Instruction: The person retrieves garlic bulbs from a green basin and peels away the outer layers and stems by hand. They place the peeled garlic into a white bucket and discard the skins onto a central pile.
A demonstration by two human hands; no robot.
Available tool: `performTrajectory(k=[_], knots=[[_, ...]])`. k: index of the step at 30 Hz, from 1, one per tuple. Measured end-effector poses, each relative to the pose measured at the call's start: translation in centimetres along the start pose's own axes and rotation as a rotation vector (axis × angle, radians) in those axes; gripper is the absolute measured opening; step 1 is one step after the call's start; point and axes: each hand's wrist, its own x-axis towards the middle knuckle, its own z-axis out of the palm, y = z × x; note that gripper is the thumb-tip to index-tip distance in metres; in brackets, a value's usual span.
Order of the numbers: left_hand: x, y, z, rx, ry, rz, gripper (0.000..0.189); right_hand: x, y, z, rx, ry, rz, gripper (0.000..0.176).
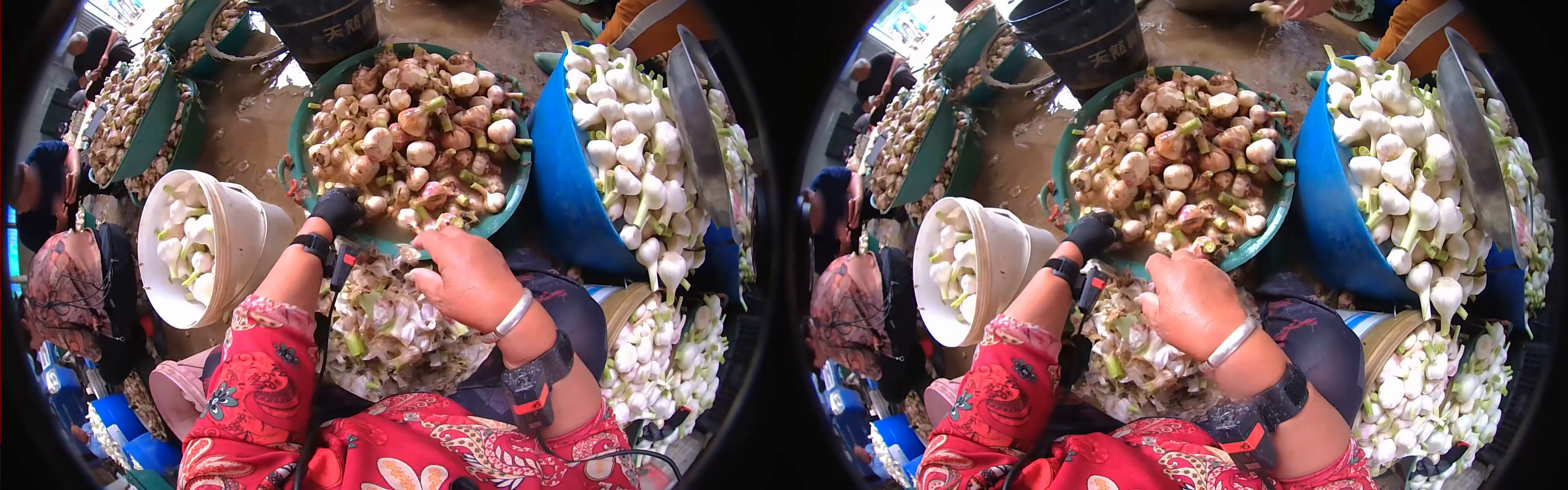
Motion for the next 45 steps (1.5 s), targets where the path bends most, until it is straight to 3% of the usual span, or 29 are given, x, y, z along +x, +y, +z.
performTrajectory(k=[2,4,5,6,7,8,9,12,13,15,18,19,22,27,30,35,37,39,40,42,44,45], knots=[[-2.1,0.7,-1.4,-0.306,0.138,-0.019,0.018,0.3,0.0,0.0,0.030,0.026,-0.010,0.032],[-6.2,3.9,-4.3,-0.928,0.083,-0.132,0.022,0.6,-0.1,0.5,0.064,0.105,0.034,0.041],[-8.1,4.9,-5.5,-1.122,0.007,-0.119,0.023,0.7,-0.2,1.2,0.081,0.133,0.054,0.058],[-10.0,5.8,-6.7,-1.315,-0.070,-0.102,0.024,0.9,0.0,2.3,0.079,0.139,0.044,0.058],[-12.2,7.8,-7.8,-1.473,-0.090,-0.052,0.029,1.4,0.3,3.7,0.273,0.196,-0.016,0.064],[-14.4,9.7,-9.0,-1.452,-0.088,-0.023,0.031,1.8,0.3,4.8,0.470,0.249,-0.077,0.071],[-15.9,10.4,-9.4,-1.488,-0.084,0.005,0.034,2.0,-0.2,5.3,0.788,0.162,-0.034,0.070],[-19.2,12.0,-9.7,-1.530,-0.032,0.109,0.036,1.5,-1.7,4.9,0.952,0.058,0.118,0.059],[-19.7,12.1,-9.7,-1.530,0.033,0.083,0.035,1.4,-2.2,4.7,0.951,0.053,0.110,0.059],[-19.9,11.3,-9.0,-1.489,0.142,0.062,0.034,1.1,-3.1,4.4,0.762,0.271,-0.154,0.058],[-19.6,11.3,-8.7,-1.473,0.205,0.063,0.033,0.9,-3.1,4.3,0.872,0.222,-0.141,0.057],[-19.7,11.5,-8.8,-1.476,0.201,0.066,0.033,0.9,-2.9,4.3,1.037,0.155,-0.061,0.056],[-19.9,11.8,-8.7,-1.610,0.129,0.106,0.032,1.2,-2.1,4.0,1.142,0.153,-0.027,0.057],[-19.9,11.9,-9.6,-1.528,0.200,0.140,0.029,1.6,-2.2,4.2,1.235,0.177,-0.036,0.060],[-19.4,12.3,-9.5,-1.527,0.213,0.120,0.028,1.4,-2.7,4.0,1.122,0.219,-0.091,0.058],[-19.0,11.4,-9.0,-1.495,0.167,0.103,0.025,1.4,-2.2,4.6,1.264,0.126,-0.027,0.047],[-18.7,10.7,-8.6,-1.156,0.341,0.133,0.021,1.4,-2.2,4.6,1.353,0.126,-0.012,0.041],[-19.1,10.3,-9.0,-1.073,0.397,0.135,0.022,1.2,-2.1,4.3,1.478,-0.043,0.085,0.032],[-19.2,9.9,-9.3,-0.990,0.450,0.139,0.023,1.1,-1.9,4.0,1.478,-0.042,0.085,0.032],[-19.3,8.0,-10.8,-1.077,0.563,0.127,0.026,0.7,-1.5,3.7,1.630,-0.172,0.289,0.038],[-20.3,8.3,-12.5,-1.041,0.590,0.040,0.022,0.9,-0.9,3.3,1.620,-0.146,0.361,0.038],[-19.9,7.8,-11.5,-0.979,0.435,0.001,0.020,1.1,-0.5,3.1,1.652,-0.183,0.336,0.036]])
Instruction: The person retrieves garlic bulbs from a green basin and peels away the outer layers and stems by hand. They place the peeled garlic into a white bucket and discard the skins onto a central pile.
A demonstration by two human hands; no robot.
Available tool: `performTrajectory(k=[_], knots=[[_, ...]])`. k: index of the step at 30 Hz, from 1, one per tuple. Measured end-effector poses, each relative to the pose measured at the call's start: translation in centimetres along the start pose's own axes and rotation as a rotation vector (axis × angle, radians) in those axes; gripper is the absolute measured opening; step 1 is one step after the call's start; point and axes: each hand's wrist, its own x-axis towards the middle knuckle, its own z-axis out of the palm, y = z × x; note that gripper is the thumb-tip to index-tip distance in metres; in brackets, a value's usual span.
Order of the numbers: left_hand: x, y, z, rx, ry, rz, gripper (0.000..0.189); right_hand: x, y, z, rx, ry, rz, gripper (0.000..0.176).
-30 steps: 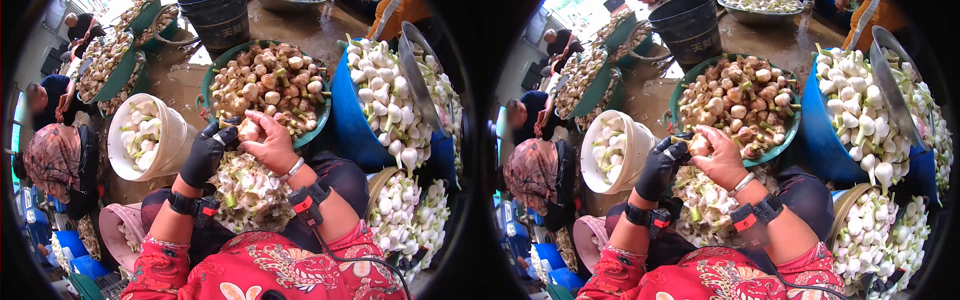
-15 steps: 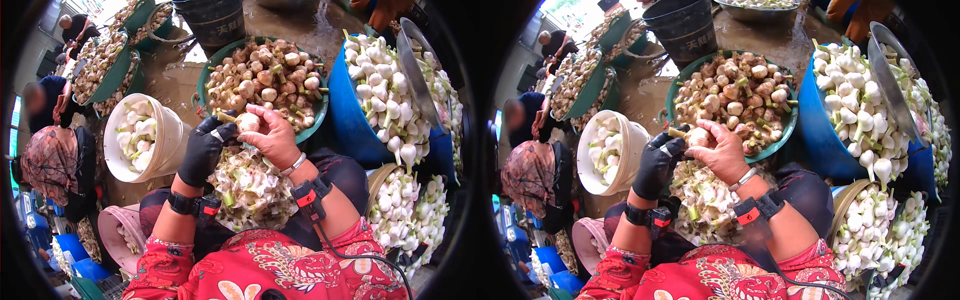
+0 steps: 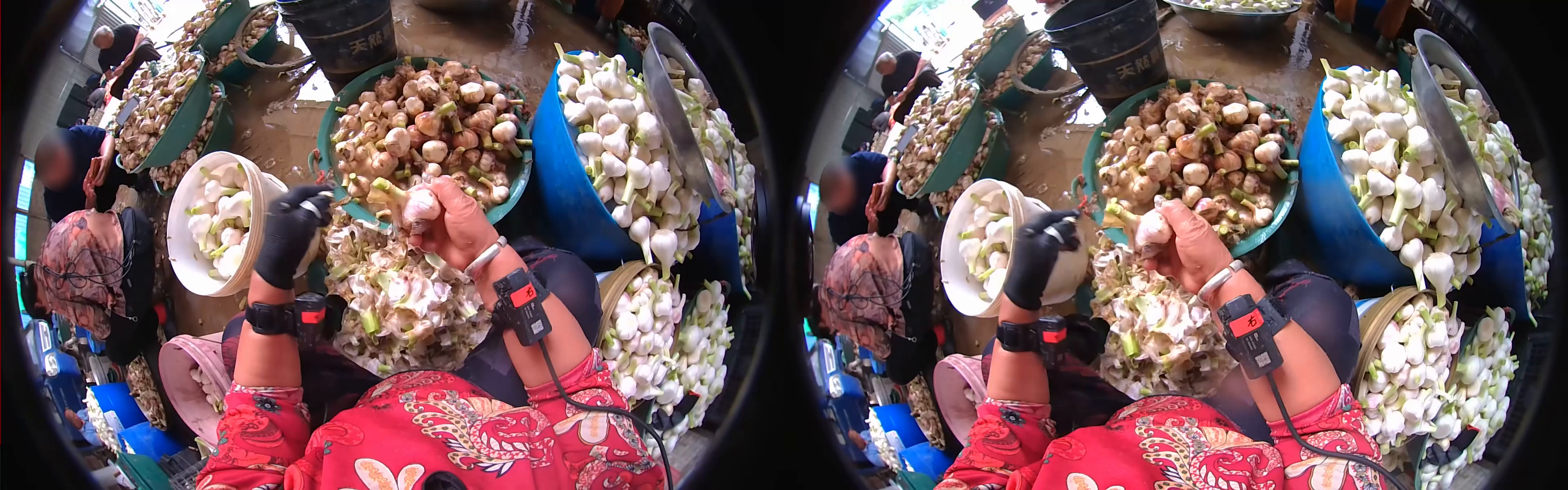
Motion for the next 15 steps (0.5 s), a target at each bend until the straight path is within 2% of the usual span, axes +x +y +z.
performTrajectory(k=[1,2,4,6,9,11,13,14,15], knots=[[-0.3,-1.0,0.4,0.156,-0.137,-0.096,0.018,0.2,-0.2,-0.1,0.023,-0.046,0.011,0.034],[-1.0,-1.5,1.0,0.161,-0.200,-0.083,0.023,-0.1,-0.5,0.9,0.000,0.049,-0.001,0.033],[-1.5,-1.4,2.9,0.174,-0.272,-0.077,0.029,0.6,0.0,0.1,-0.042,0.000,-0.024,0.034],[-2.2,0.0,4.7,-0.457,-0.237,-0.110,0.039,0.5,0.7,0.5,-0.108,-0.024,-0.053,0.036],[-2.0,1.0,4.6,-0.594,-0.336,-0.149,0.044,-0.2,0.6,1.7,-0.305,0.000,-0.106,0.040],[-2.0,1.4,4.6,-0.587,-0.342,-0.149,0.039,0.0,0.4,2.0,-0.352,-0.043,-0.135,0.044],[-2.2,1.7,4.5,-0.263,-0.351,0.101,0.035,0.0,0.3,2.0,-0.429,-0.092,-0.222,0.043],[-2.0,0.9,4.3,-0.265,-0.354,0.097,0.035,0.0,0.5,1.9,-0.428,-0.086,-0.221,0.043],[-1.7,-0.4,4.0,-0.139,-0.330,0.171,0.033,0.0,0.7,1.8,-0.334,-0.080,-0.206,0.041]])
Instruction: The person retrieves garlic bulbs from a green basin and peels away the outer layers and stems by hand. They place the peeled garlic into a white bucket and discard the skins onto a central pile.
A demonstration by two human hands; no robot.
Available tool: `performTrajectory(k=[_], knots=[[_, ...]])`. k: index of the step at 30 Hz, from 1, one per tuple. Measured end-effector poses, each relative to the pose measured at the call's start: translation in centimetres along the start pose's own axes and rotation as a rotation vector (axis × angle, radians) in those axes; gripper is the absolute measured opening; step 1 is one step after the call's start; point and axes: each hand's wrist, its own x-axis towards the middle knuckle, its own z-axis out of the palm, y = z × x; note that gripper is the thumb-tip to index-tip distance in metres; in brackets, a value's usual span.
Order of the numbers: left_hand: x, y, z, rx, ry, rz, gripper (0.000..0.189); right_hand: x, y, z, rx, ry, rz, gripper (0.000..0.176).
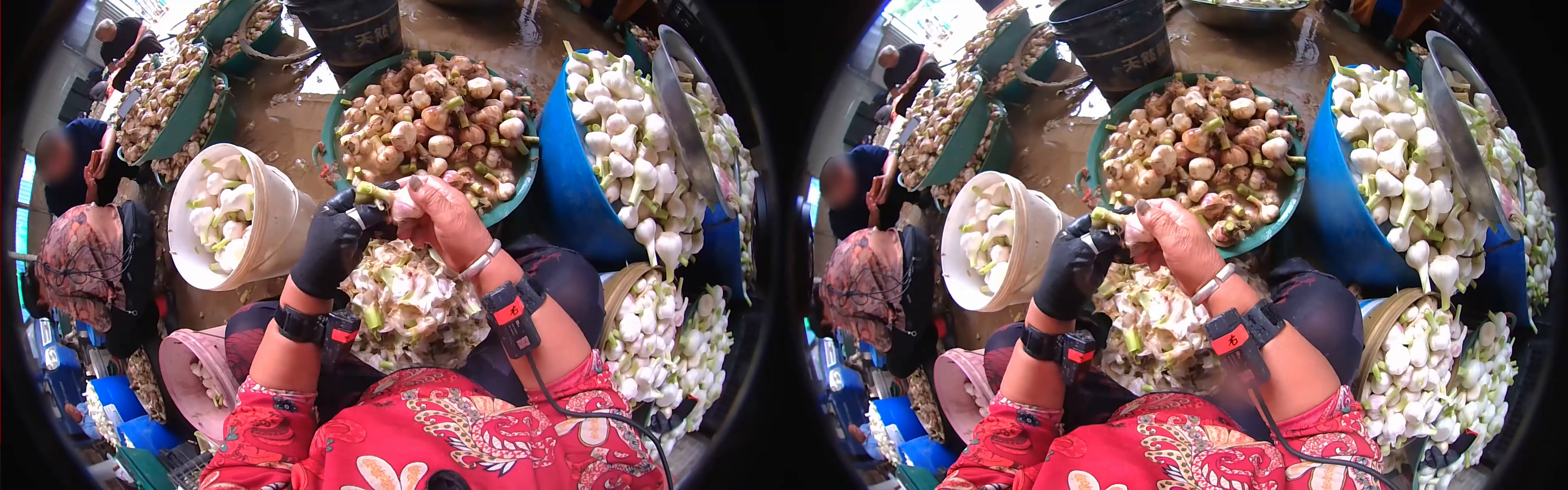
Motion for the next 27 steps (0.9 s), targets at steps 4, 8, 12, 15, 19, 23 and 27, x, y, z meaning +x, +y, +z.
performTrajectory(k=[4,8,12,15,19,23,27], knots=[[0.0,1.6,1.0,-0.404,0.157,-0.206,0.028,0.0,0.3,-0.3,0.133,0.036,0.038,0.039],[0.2,1.6,0.9,-0.448,0.146,-0.218,0.028,0.0,0.4,0.5,0.034,0.067,-0.056,0.038],[0.4,-0.2,0.7,-0.356,0.204,-0.214,0.028,-0.1,0.7,0.5,0.074,0.085,-0.059,0.038],[0.3,-0.3,0.1,-0.108,0.165,-0.083,0.026,0.1,0.5,0.6,0.138,0.116,-0.002,0.035],[0.5,-0.1,0.7,-0.251,0.190,-0.137,0.026,0.4,1.7,0.7,-0.021,0.104,-0.172,0.032],[0.4,-0.6,-0.2,-0.418,0.148,-0.175,0.024,0.3,1.4,0.8,0.129,0.167,0.008,0.039],[0.3,-0.5,-0.7,-0.431,0.132,-0.211,0.023,0.2,0.6,1.0,0.154,0.110,0.043,0.047]])
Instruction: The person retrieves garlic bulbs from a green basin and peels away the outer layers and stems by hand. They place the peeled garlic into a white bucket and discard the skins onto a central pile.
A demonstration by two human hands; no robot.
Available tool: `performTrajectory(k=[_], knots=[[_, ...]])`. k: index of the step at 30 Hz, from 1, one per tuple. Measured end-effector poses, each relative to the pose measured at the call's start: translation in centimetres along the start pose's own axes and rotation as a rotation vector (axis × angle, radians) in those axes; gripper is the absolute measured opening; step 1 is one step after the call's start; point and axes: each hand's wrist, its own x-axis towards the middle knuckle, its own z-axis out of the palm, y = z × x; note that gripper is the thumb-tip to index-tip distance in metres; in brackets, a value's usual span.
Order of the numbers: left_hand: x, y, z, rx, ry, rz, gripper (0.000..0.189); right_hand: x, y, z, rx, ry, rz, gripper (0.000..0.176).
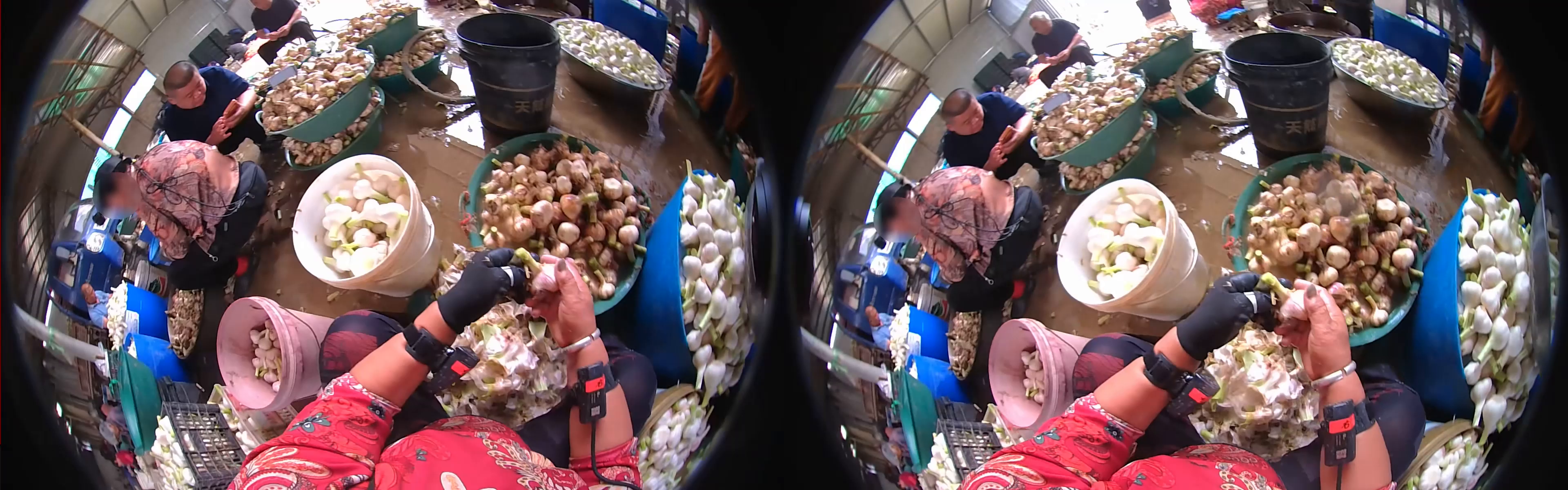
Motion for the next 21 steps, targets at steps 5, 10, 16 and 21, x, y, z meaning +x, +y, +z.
performTrajectory(k=[5,10,16,21], knots=[[-0.1,0.3,0.0,-0.152,-0.052,-0.006,0.022,0.0,0.4,0.7,-0.460,-0.053,-0.338,0.048],[-0.3,-0.4,-0.2,0.914,0.022,0.478,0.037,-0.8,-2.6,-0.4,-0.017,-0.282,0.478,0.023],[0.1,-1.1,-1.6,0.548,0.061,0.287,0.021,-1.1,-1.5,-1.3,0.011,-0.450,0.311,0.022],[-0.9,0.5,-2.3,0.682,0.083,-0.008,0.022,-0.9,-2.5,-1.1,-0.091,-0.206,0.135,0.040]])
